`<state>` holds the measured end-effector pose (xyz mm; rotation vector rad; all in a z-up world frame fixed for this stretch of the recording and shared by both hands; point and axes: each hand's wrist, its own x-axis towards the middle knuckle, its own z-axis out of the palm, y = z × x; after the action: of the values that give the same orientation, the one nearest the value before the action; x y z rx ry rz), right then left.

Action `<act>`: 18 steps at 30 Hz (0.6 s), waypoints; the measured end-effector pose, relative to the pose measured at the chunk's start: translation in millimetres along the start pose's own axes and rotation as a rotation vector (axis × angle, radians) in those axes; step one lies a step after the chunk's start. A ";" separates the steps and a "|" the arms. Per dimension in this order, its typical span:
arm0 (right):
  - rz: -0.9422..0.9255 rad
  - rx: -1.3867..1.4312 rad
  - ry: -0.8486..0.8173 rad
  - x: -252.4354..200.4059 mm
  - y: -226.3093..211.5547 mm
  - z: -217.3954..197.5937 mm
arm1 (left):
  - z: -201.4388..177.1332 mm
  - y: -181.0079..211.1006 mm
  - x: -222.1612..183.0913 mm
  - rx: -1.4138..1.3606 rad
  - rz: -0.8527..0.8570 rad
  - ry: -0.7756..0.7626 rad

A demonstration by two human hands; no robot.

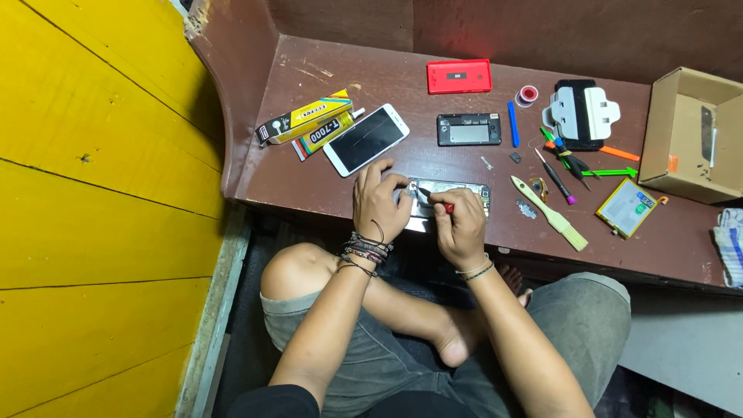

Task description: Applying adhesive to a smartphone frame and assembling internal components during a repair.

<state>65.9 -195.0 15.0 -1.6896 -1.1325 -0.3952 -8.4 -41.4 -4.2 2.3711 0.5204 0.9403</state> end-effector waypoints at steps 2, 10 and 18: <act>0.002 -0.002 -0.001 -0.2 0.9 0.2 | -0.2 0.5 0.6 0.006 0.004 0.002; 0.023 0.015 -0.004 0.8 -0.8 0.1 | -3.4 2.2 1.6 0.004 0.010 -0.007; 0.037 0.030 0.018 -5.4 5.6 2.9 | -2.1 0.6 1.2 -0.005 0.013 -0.011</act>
<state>67.0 -195.3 6.9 -1.6752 -1.0877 -0.3678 -9.0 -40.5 -2.0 2.3764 0.4978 0.9323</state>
